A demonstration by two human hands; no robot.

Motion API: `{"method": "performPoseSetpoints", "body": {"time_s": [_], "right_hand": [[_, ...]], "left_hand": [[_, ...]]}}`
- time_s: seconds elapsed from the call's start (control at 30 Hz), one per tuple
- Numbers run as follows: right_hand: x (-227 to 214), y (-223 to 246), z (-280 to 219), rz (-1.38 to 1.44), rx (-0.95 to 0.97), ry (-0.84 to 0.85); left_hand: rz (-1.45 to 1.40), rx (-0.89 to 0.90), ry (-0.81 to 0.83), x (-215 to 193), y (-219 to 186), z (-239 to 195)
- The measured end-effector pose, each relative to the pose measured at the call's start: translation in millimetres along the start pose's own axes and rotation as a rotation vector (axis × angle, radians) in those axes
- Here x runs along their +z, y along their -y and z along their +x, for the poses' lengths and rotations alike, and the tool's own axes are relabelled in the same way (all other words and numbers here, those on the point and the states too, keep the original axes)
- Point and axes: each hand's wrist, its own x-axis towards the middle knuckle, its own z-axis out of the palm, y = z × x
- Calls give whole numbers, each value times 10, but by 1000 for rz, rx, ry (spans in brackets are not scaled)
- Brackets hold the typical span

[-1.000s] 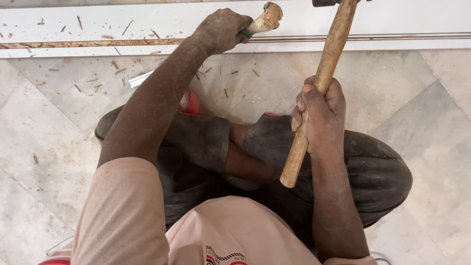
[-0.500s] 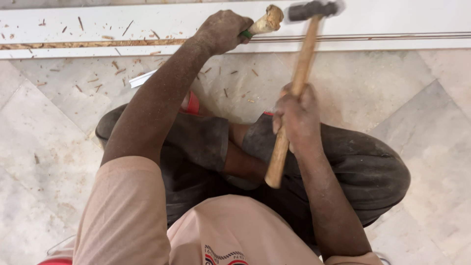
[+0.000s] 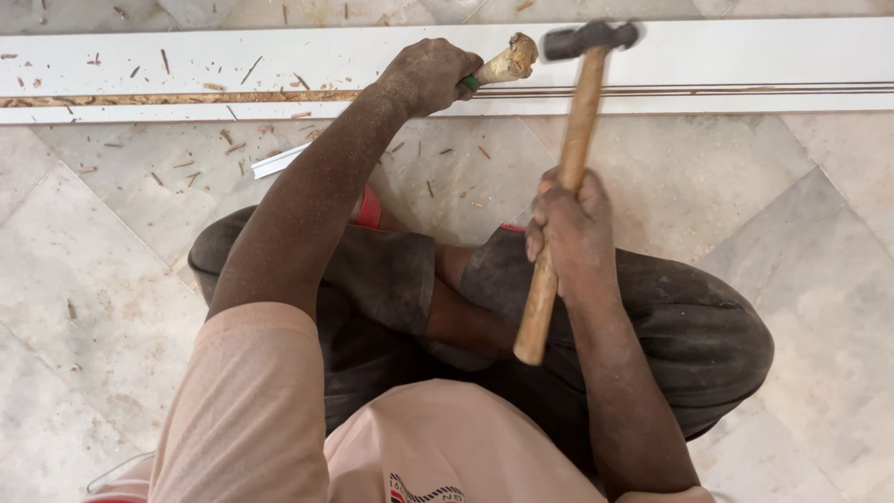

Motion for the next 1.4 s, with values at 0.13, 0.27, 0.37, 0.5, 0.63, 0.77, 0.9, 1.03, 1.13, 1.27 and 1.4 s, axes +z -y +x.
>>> {"method": "performPoseSetpoints", "body": {"time_s": [0.13, 0.27, 0.37, 0.5, 0.63, 0.77, 0.9, 1.03, 1.13, 1.27, 1.4], "right_hand": [[52, -45, 31, -77, 48, 22], [2, -8, 16, 15, 149, 88], [-46, 62, 65, -42, -12, -60], [-189, 210, 0, 72, -123, -101], [-233, 82, 65, 34, 15, -106], [-43, -227, 306, 20, 256, 13], [96, -442, 284, 27, 265, 162], [114, -398, 243, 7, 162, 136], [117, -328, 238, 27, 100, 68], [121, -425, 205, 104, 43, 29], [158, -505, 285, 28, 129, 59]], "left_hand": [[8, -29, 42, -7, 22, -5], [68, -68, 58, -6, 123, -110], [0, -68, 8, -28, 254, -189], [-140, -74, -104, -157, 404, -374], [-127, -113, -104, -222, 525, -512], [-230, -203, -107, -154, 520, -511], [-142, -184, -140, -110, 518, -516], [-335, -174, -161, -94, 657, -535], [-256, -184, -131, -126, 628, -488], [-96, -166, -116, 78, 511, -353], [17, -65, -187, 333, 512, -170]]}}
